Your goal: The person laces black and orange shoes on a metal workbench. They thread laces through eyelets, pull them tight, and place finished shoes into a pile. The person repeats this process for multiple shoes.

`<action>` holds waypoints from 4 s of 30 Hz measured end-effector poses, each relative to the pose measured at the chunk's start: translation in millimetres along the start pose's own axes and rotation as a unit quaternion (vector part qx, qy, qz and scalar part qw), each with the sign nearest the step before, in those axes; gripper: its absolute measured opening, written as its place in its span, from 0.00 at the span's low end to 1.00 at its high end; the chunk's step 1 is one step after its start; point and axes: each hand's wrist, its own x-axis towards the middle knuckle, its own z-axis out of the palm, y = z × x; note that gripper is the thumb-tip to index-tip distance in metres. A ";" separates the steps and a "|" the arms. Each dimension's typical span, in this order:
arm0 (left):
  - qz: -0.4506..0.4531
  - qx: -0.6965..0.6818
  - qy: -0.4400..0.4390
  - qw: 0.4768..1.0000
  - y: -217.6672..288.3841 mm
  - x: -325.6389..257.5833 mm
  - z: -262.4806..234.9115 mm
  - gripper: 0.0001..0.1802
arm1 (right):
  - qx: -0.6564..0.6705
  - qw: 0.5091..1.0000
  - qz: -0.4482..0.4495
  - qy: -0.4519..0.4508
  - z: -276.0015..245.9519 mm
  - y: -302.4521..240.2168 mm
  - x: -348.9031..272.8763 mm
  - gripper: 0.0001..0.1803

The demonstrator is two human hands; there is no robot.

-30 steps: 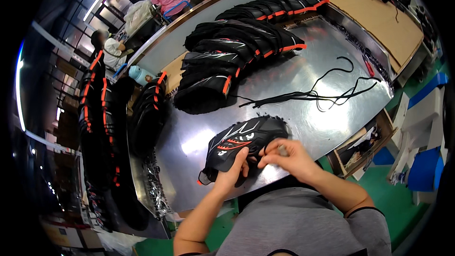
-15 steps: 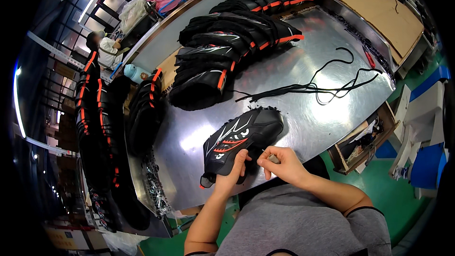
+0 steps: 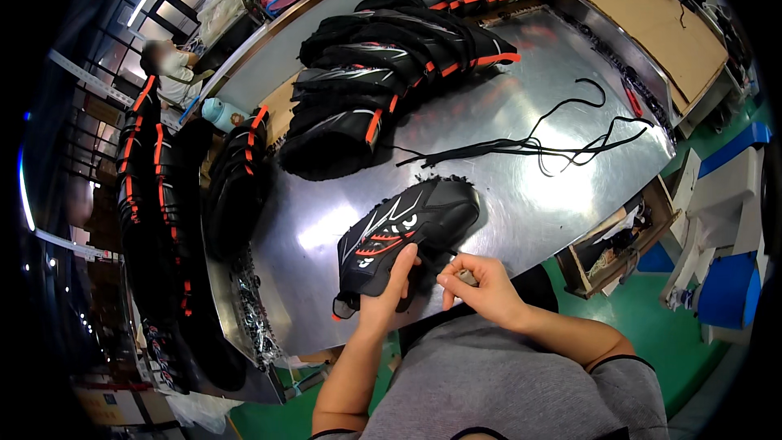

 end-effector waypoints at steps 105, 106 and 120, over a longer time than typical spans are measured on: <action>0.336 0.433 0.053 0.835 7.8 -2.7 -59.2 0.07 | -0.425 0.836 -0.324 0.125 14.6 30.0 138.8 0.10; 0.333 0.450 0.076 0.825 4.7 -5.8 -48.4 0.07 | -0.402 0.844 -0.332 0.126 13.1 29.8 138.8 0.10; 0.319 0.438 0.166 0.824 -29.3 11.2 -36.9 0.14 | -0.172 0.976 -0.132 -0.022 28.9 34.9 50.1 0.07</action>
